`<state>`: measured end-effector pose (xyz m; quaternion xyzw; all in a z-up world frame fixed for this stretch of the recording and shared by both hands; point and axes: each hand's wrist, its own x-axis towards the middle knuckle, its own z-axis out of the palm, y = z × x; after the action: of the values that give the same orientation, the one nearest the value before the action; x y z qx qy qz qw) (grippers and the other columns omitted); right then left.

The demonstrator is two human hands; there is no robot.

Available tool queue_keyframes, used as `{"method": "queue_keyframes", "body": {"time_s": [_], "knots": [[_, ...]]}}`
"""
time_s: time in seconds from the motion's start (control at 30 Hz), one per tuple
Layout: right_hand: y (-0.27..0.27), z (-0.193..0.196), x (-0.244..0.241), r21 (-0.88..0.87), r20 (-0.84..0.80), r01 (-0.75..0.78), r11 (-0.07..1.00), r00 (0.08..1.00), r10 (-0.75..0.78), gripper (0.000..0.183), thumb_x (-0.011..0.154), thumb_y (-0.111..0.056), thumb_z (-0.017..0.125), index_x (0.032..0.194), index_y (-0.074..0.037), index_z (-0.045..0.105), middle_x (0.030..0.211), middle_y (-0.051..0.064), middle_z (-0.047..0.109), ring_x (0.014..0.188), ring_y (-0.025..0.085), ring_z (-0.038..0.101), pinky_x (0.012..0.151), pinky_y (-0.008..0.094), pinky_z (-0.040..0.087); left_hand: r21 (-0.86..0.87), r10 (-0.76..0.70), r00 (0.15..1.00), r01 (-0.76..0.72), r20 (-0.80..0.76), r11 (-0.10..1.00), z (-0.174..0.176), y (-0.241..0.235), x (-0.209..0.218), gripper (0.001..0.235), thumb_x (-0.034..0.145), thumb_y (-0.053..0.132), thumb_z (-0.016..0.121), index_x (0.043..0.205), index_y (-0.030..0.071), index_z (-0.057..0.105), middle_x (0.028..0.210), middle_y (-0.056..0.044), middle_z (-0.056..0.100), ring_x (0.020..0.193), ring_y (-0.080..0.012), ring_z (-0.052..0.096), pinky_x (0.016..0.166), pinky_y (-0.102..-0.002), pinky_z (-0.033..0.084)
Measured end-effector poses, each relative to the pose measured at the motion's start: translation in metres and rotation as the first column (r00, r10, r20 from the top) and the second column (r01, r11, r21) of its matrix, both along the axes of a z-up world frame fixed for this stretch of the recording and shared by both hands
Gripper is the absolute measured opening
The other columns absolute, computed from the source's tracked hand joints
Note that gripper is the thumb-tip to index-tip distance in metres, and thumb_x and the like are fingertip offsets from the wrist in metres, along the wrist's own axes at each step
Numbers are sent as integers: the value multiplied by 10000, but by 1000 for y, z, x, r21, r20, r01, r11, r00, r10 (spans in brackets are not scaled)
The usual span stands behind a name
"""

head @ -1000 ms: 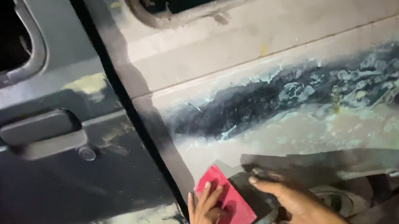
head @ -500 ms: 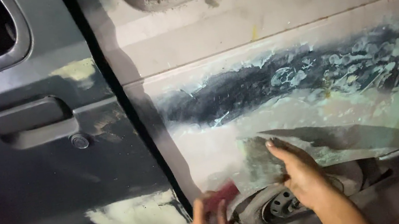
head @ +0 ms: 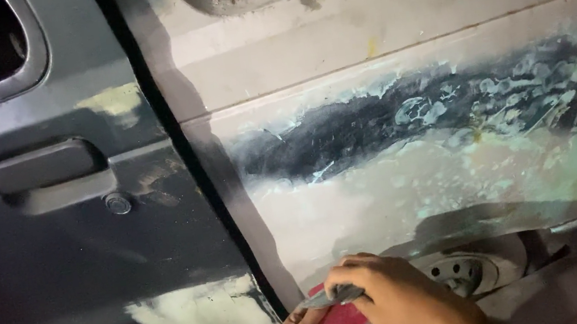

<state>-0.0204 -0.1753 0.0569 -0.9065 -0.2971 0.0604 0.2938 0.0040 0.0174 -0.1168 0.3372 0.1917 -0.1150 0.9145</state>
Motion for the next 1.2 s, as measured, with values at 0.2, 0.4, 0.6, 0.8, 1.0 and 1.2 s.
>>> {"method": "queue_keyframes", "body": {"time_s": [0.2, 0.4, 0.6, 0.8, 1.0, 1.2], "knots": [[-18, 6, 8, 139, -71, 66, 988, 996, -56, 225, 881, -38, 667, 996, -227, 709, 1045, -43, 773, 981, 133, 710, 870, 251, 497, 125, 114, 993, -115, 18, 985, 57, -7, -24, 223, 910, 69, 740, 1058, -98, 744, 661, -242, 631, 443, -294, 521, 414, -334, 363], [-39, -5, 23, 99, -226, 464, 880, 872, -434, 230, 934, -191, 658, 1153, -259, 639, 882, -13, 651, 726, 144, 593, 678, 290, 444, 423, 371, 792, -583, 484, 694, 73, -13, -41, 149, 853, 185, 803, 905, 56, 749, 690, -112, 725, 568, -190, 583, 514, -282, 390], [-27, 1, 14, 307, -801, 770, 559, 527, -285, 548, 886, -61, 550, 1414, -207, 545, 788, 172, 594, 463, 232, 450, 337, 329, 352, 326, -389, 237, -928, 890, 181, 85, -22, -53, 265, 916, 182, 692, 1171, 184, 766, 1311, -44, 740, 1312, -253, 667, 1219, -608, 352], [-40, -8, 26, 261, -760, 835, 485, 487, -429, 257, 680, -146, 684, 937, -146, 674, 729, 78, 519, 561, 223, 459, 390, 337, 244, 449, -557, 275, -870, 784, 202, 107, -44, -70, 480, 937, 605, 592, 1076, 212, 829, 1198, -58, 788, 1256, -273, 696, 1116, -555, 377], [-47, -18, 30, 118, -786, 896, 429, 348, -511, 338, 671, -239, 676, 1008, -262, 660, 965, -29, 520, 769, 179, 419, 613, 348, 256, 485, -536, 313, -848, 784, 214, 99, -47, -66, 254, 968, 354, 632, 1077, 224, 822, 1200, -22, 784, 1230, -251, 716, 1070, -480, 423], [-75, -45, 52, 398, -835, 880, 260, 465, -293, 223, 743, -192, 667, 951, -114, 661, 807, 103, 581, 670, 287, 535, 531, 421, 383, 465, -529, 338, -876, 779, 125, 82, -28, -53, 217, 940, 93, 670, 1110, 161, 787, 1190, -39, 780, 1106, -210, 745, 938, -370, 527]]}}
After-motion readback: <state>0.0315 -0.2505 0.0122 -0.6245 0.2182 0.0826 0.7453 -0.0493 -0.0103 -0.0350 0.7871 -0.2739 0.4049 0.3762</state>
